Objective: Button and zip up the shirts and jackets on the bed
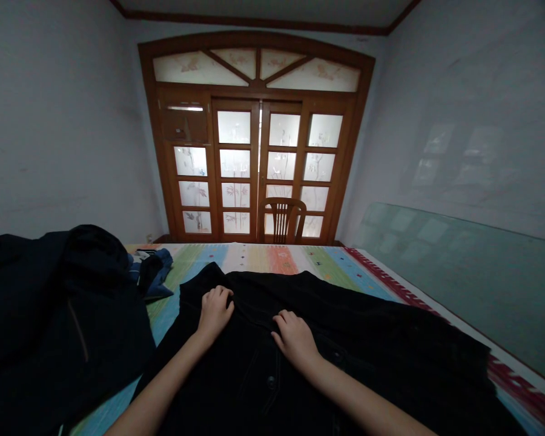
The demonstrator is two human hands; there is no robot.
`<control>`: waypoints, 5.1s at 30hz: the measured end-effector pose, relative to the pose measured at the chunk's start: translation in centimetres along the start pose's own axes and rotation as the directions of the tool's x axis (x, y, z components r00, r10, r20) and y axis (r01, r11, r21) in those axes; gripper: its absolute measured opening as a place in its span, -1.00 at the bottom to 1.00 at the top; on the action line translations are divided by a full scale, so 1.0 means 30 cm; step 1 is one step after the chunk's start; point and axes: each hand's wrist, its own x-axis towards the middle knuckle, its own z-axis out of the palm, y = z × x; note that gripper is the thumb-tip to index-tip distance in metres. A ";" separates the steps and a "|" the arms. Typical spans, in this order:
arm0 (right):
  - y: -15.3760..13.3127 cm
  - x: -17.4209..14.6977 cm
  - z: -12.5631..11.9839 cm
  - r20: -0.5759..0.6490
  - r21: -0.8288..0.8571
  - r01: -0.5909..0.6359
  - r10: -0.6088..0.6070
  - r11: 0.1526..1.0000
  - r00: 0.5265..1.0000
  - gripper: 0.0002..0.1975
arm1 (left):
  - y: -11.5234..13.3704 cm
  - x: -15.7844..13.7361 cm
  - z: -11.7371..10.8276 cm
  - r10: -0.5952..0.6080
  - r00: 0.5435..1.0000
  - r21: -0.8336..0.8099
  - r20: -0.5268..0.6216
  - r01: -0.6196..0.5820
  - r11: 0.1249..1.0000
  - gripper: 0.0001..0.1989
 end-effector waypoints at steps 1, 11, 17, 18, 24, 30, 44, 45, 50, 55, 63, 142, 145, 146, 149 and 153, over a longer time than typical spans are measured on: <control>0.004 -0.008 -0.004 0.012 -0.034 0.008 -0.007 0.999 1.000 -0.84 | 0.022 -0.003 -0.015 0.035 0.999 0.076 0.009 -0.036 0.996 -0.86; 0.020 -0.019 -0.022 -0.009 -0.009 -0.064 0.064 0.998 0.998 -0.83 | 0.256 -0.139 -0.003 0.203 0.899 -0.045 0.387 -0.201 0.979 -0.88; 0.019 -0.030 -0.022 -0.040 0.025 -0.039 0.040 0.999 0.998 -0.82 | 0.228 -0.155 0.056 0.225 0.906 -0.082 0.359 -0.210 0.974 -0.79; 0.019 -0.033 -0.022 -0.047 0.018 -0.021 0.022 1.000 0.999 -0.82 | 0.223 -0.152 0.058 0.224 0.902 -0.089 0.369 -0.206 0.974 -0.79; 0.025 -0.037 -0.034 -0.086 0.107 -0.022 0.032 0.994 0.996 -0.81 | 0.221 -0.159 0.078 0.201 0.925 -0.072 0.323 -0.188 0.980 -0.78; 0.057 -0.002 -0.025 0.014 0.412 -0.210 0.224 0.887 0.974 -0.84 | 0.214 -0.134 0.098 0.201 0.959 -0.061 0.201 -0.192 0.979 -0.62; 0.080 0.058 -0.030 0.199 0.279 -0.350 0.303 0.894 0.932 -0.84 | 0.250 -0.011 0.131 -0.021 0.920 -0.108 0.390 0.068 0.992 -0.66; 0.079 0.062 -0.033 0.214 0.265 -0.353 0.302 0.898 0.929 -0.83 | 0.250 -0.009 0.131 -0.032 0.918 -0.116 0.395 0.085 0.990 -0.67; 0.064 0.083 -0.063 0.294 0.187 -0.355 0.292 0.916 0.910 -0.82 | 0.257 -0.007 0.136 -0.101 0.907 -0.129 0.409 0.167 0.977 -0.71; 0.047 0.115 -0.089 0.345 0.103 -0.347 0.294 0.932 0.892 -0.82 | 0.265 -0.010 0.138 -0.145 0.907 -0.129 0.395 0.211 0.969 -0.76; 0.012 0.088 -0.061 0.181 0.021 -0.269 0.261 0.963 0.948 -0.79 | 0.271 0.001 0.151 -0.092 0.940 -0.134 0.327 0.143 0.981 -0.73; 0.326 -0.186 -0.144 0.456 0.517 -0.552 0.335 0.655 0.824 -0.94 | 0.542 -0.084 0.188 0.290 0.816 -0.434 0.501 -0.054 0.899 -0.85; 0.335 -0.158 -0.156 0.546 0.521 -0.618 0.327 0.588 0.771 -0.94 | 0.550 -0.050 0.191 0.264 0.773 -0.400 0.577 -0.015 0.917 -0.85; 0.337 -0.149 -0.163 0.571 0.519 -0.636 0.323 0.571 0.755 -0.94 | 0.553 -0.038 0.192 0.259 0.754 -0.389 0.603 -0.005 0.921 -0.86; 0.338 -0.128 -0.182 0.630 0.503 -0.677 0.309 0.537 0.713 -0.92 | 0.565 -0.008 0.188 0.243 0.708 -0.361 0.664 0.019 0.932 -0.86; 0.336 -0.114 -0.195 0.663 0.488 -0.697 0.297 0.526 0.688 -0.90 | 0.580 0.009 0.177 0.216 0.685 -0.316 0.696 0.022 0.948 -0.86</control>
